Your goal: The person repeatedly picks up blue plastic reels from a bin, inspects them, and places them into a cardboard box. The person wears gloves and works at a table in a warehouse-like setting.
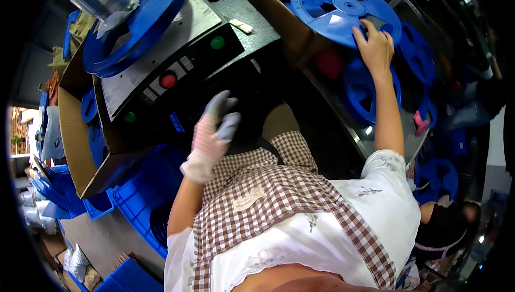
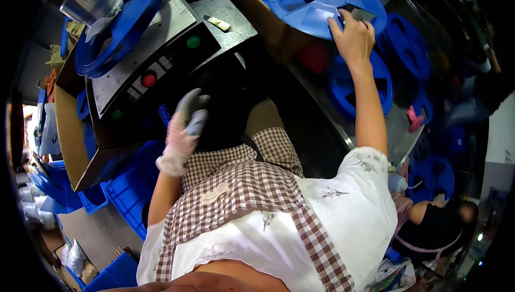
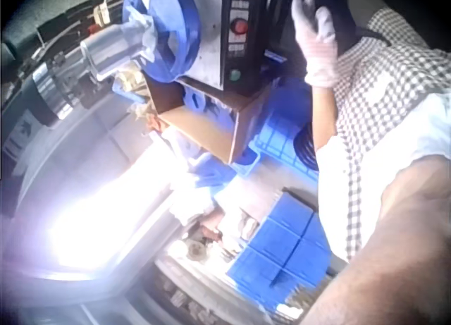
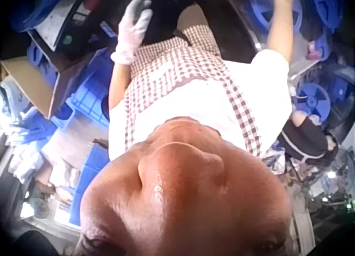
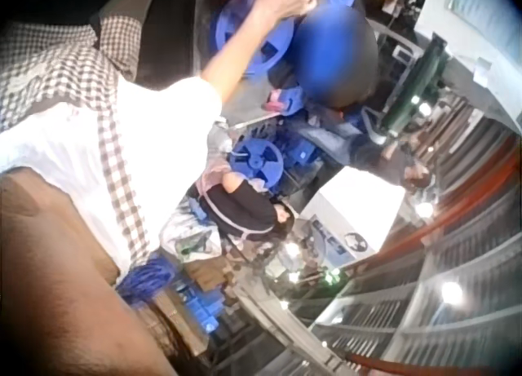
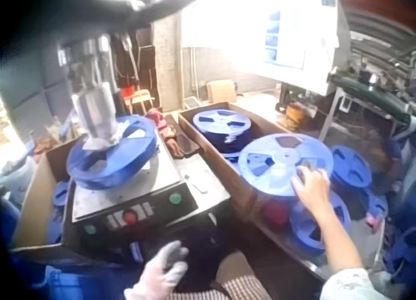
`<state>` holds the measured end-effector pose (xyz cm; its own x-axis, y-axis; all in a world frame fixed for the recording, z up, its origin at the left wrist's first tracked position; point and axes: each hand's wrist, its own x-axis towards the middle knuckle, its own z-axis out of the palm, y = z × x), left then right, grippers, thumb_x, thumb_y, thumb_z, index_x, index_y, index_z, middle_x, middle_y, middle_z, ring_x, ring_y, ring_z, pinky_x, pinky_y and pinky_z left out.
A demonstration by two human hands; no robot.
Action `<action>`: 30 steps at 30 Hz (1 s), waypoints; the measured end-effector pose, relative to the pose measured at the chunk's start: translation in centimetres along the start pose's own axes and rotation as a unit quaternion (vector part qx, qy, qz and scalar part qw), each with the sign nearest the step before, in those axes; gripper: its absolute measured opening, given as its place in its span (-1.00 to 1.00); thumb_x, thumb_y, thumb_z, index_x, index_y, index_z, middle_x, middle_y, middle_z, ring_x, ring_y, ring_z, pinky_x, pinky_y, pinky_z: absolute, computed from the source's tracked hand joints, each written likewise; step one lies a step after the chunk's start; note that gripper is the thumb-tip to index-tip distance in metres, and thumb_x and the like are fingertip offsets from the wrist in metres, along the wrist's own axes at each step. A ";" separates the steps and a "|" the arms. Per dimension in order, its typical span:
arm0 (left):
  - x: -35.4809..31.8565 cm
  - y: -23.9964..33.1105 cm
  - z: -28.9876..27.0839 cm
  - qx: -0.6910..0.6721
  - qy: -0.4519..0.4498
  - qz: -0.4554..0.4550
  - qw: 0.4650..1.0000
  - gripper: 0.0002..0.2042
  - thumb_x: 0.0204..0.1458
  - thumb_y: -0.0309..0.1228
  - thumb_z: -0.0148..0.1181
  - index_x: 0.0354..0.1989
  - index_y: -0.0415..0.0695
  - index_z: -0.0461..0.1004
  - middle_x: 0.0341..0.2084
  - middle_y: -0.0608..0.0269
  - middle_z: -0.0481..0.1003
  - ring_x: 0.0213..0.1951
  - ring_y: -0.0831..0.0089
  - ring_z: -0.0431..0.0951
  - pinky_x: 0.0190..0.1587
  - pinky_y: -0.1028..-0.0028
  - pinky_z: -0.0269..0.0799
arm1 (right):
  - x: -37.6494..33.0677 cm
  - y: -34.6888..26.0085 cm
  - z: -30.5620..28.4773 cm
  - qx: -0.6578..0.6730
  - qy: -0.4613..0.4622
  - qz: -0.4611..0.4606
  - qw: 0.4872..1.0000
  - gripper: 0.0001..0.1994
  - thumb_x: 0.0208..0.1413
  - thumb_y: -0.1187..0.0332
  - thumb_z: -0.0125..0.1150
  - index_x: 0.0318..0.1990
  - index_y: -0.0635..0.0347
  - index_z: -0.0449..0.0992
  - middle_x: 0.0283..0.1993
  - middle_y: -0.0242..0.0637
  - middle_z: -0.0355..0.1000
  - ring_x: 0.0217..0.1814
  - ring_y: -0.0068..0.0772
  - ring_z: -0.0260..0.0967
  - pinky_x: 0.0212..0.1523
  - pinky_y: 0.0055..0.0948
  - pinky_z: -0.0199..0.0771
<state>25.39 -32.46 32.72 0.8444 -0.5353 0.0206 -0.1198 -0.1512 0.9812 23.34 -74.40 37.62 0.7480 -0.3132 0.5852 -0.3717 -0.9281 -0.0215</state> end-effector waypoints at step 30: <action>6.4 7.4 -13.7 0.411 0.209 0.346 0.817 -0.49 0.13 -0.09 0.15 0.14 -0.20 0.36 -0.12 0.12 0.52 -0.04 0.43 0.52 0.00 0.49 0.51 | -4.4 -7.4 -11.8 0.191 -0.155 -0.295 0.923 -0.29 -0.44 0.38 0.25 0.09 0.25 0.36 -0.02 -0.08 0.36 0.14 -0.02 0.29 0.33 -0.10 0.14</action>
<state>37.09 -25.68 42.69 0.5090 -0.4254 0.7483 -0.8098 -0.5314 0.2488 16.25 -63.79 44.78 0.9019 0.2814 0.3275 0.3269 -0.9406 -0.0919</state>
